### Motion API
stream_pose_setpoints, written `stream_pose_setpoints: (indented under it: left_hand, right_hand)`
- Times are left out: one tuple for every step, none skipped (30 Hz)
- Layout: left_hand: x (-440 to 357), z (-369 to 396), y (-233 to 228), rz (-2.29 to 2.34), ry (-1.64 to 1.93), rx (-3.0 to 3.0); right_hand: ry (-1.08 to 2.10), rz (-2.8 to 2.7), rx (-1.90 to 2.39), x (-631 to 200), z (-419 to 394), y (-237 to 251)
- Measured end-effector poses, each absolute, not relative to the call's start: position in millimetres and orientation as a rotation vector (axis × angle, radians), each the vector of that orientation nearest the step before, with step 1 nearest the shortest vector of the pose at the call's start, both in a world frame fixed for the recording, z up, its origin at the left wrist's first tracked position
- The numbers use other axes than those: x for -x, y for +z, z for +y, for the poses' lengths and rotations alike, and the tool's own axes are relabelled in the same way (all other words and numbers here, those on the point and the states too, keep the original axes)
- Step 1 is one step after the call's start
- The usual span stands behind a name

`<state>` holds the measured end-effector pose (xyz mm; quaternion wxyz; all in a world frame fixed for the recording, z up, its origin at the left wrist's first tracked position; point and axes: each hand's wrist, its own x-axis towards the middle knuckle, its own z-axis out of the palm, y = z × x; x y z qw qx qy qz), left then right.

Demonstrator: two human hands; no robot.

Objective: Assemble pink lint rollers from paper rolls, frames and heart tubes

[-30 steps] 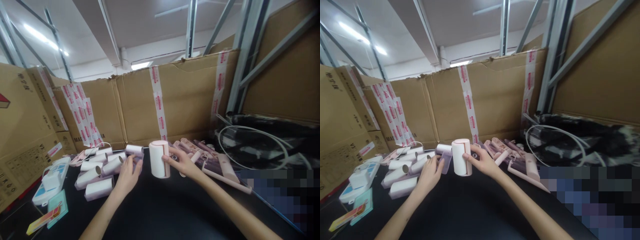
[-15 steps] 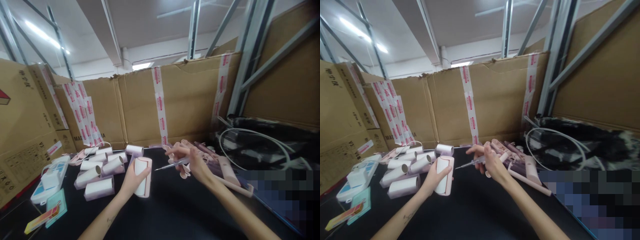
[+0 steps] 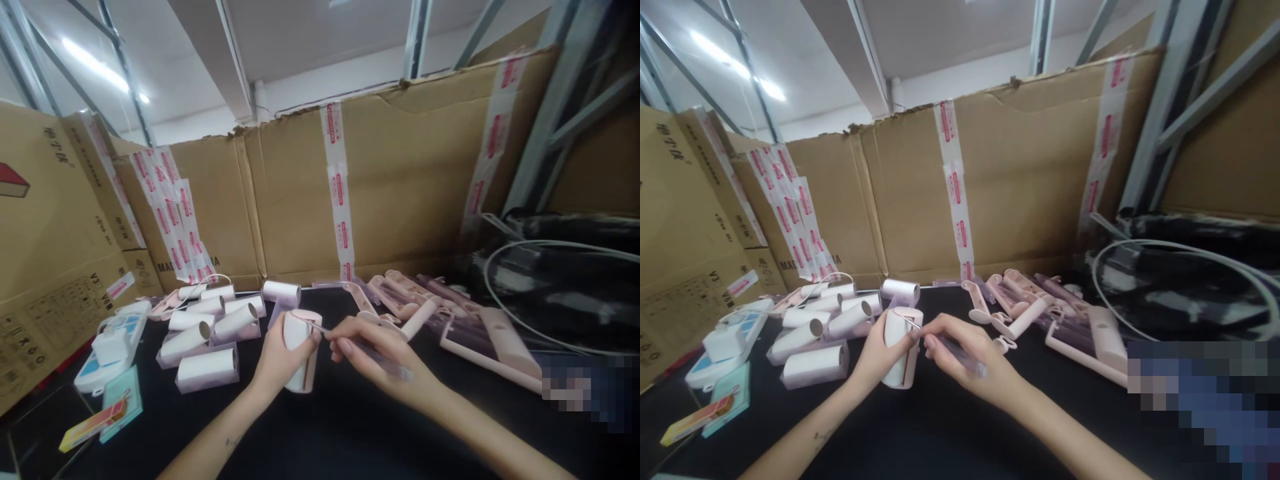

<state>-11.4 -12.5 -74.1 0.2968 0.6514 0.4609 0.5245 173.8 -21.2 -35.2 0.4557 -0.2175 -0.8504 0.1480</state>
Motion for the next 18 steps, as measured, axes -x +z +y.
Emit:
stream_pose_setpoints:
  left_hand:
    - [12, -13, -73, 1.233, 1.411, -1.759]
    - [13, -14, -72, 1.248, 1.434, -1.785]
    - [14, -15, -71, 1.271, 1.459, -1.808]
    - [16, -15, -70, 1.301, 1.482, -1.829]
    - [18, -15, -70, 1.334, 1.498, -1.849]
    - [19, -15, -71, 1.372, 1.504, -1.864]
    - [20, -13, -72, 1.408, 1.496, -1.877]
    - [21, -11, -74, 1.444, 1.482, -1.884]
    - [21, -9, -76, 1.479, 1.470, -1.883]
    - [21, -6, -78, 1.514, 1.459, -1.877]
    - [21, -3, -80, 1.548, 1.448, -1.870]
    - [20, 0, -81, 1.577, 1.435, -1.863]
    - [18, 2, -82, 1.607, 1.424, -1.850]
    - [16, 4, -82, 1.638, 1.417, -1.833]
    - [13, 6, -82, 1.667, 1.412, -1.816]
    - [10, 8, -81, 1.695, 1.412, -1.800]
    - [6, 10, -80, 1.719, 1.418, -1.785]
    - [1, 13, -78, 1.736, 1.427, -1.778]
  right_hand:
    - [0.293, -2.107, 0.522, -173, -19, -37]
    - [0.213, -2.128, 0.502, -172, -17, -40]
    - [0.137, -2.165, 0.482, -172, -14, -43]
    - [0.074, -2.215, 0.462, -171, -11, -47]
    - [0.028, -2.273, 0.442, -171, -8, -52]
    - [-0.006, -2.326, 0.417, -171, -4, -57]
    - [-0.038, -2.367, 0.399, -171, -1, -61]
    - [-0.073, -2.383, 0.392, -171, 2, -66]
    - [-0.110, -2.376, 0.397, -170, 5, -70]
    - [-0.144, -2.364, 0.404, -170, 8, -73]
    - [-0.171, -2.350, 0.416, -170, 11, -76]
    - [-0.188, -2.336, 0.431, -169, 13, -77]
    - [-0.197, -2.324, 0.448, -169, 15, -78]
    - [-0.195, -2.317, 0.464, -169, 17, -77]
    - [-0.186, -2.316, 0.480, -170, 18, -76]
    - [-0.177, -2.314, 0.496, -171, 18, -75]
    - [-0.165, -2.319, 0.514, -173, 18, -72]
    - [-0.150, -2.323, 0.541, -175, 18, -70]
